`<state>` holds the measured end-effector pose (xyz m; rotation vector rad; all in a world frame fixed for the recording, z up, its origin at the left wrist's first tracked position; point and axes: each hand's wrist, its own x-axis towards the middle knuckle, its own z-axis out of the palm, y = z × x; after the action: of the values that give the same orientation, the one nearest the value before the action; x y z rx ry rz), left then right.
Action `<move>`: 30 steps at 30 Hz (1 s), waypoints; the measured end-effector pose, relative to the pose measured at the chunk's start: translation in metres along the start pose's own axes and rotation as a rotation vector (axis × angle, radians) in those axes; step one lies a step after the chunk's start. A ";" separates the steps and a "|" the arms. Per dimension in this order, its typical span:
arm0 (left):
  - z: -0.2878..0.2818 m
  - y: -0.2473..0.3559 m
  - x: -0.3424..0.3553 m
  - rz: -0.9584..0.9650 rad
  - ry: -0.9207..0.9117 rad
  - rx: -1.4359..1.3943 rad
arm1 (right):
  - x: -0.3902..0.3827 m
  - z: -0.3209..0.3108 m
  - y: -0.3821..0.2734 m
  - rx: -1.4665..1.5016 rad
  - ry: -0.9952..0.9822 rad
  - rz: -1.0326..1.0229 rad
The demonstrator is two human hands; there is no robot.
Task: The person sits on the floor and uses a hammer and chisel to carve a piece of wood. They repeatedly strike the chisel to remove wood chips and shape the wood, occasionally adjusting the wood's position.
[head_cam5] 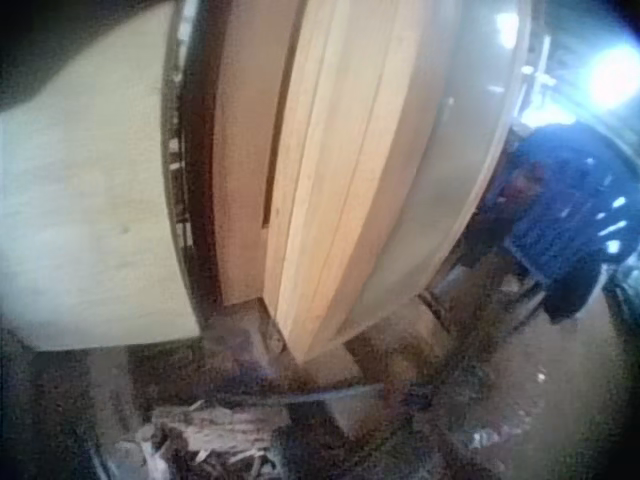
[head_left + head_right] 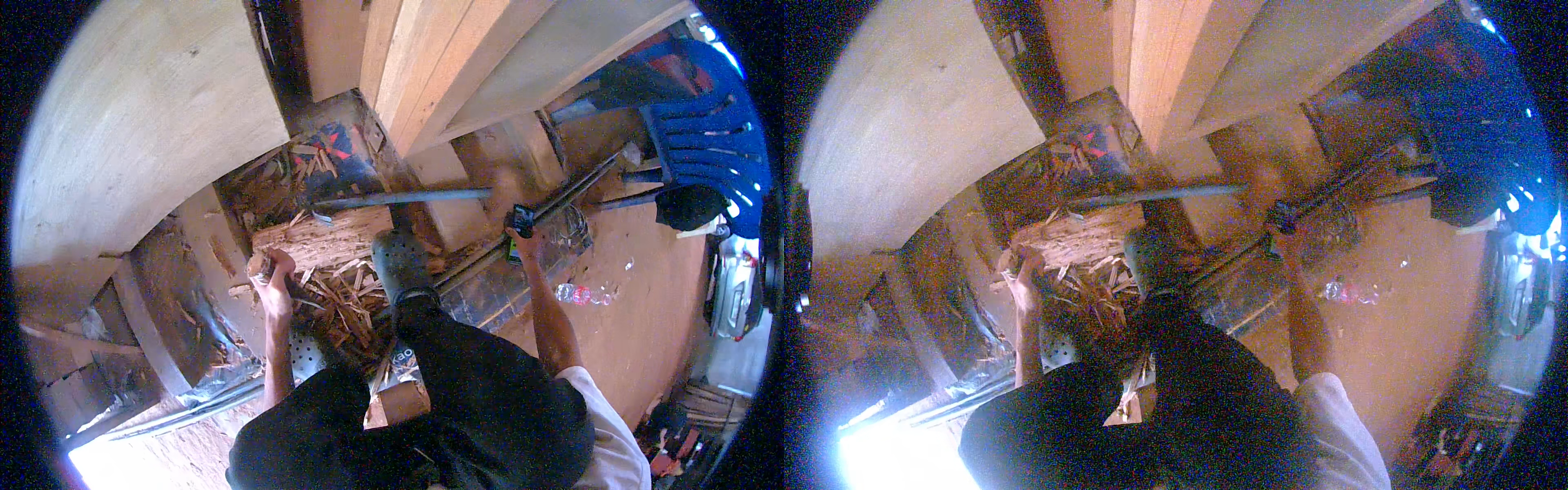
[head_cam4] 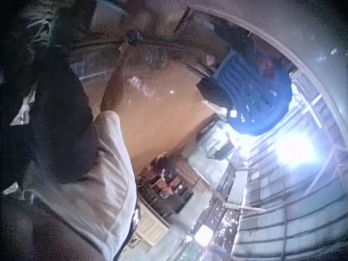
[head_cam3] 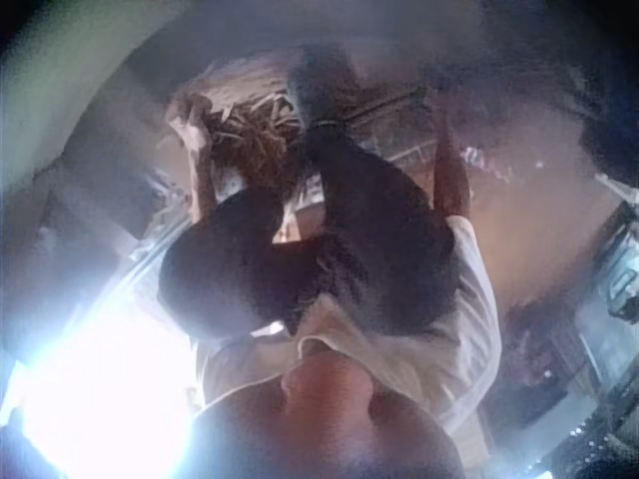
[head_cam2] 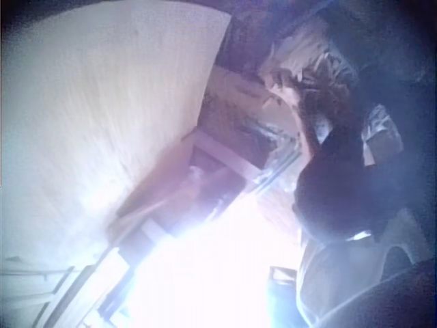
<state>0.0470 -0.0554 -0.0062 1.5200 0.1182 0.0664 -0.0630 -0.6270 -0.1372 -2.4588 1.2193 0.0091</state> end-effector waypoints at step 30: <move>-0.030 -0.010 -0.028 -0.059 0.231 0.005 | -0.017 0.004 -0.017 -0.111 0.253 0.109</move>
<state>0.0155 -0.0296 -0.0162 1.5088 0.3480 0.1950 -0.0600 -0.6030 -0.1321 -2.5439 1.4944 -0.2155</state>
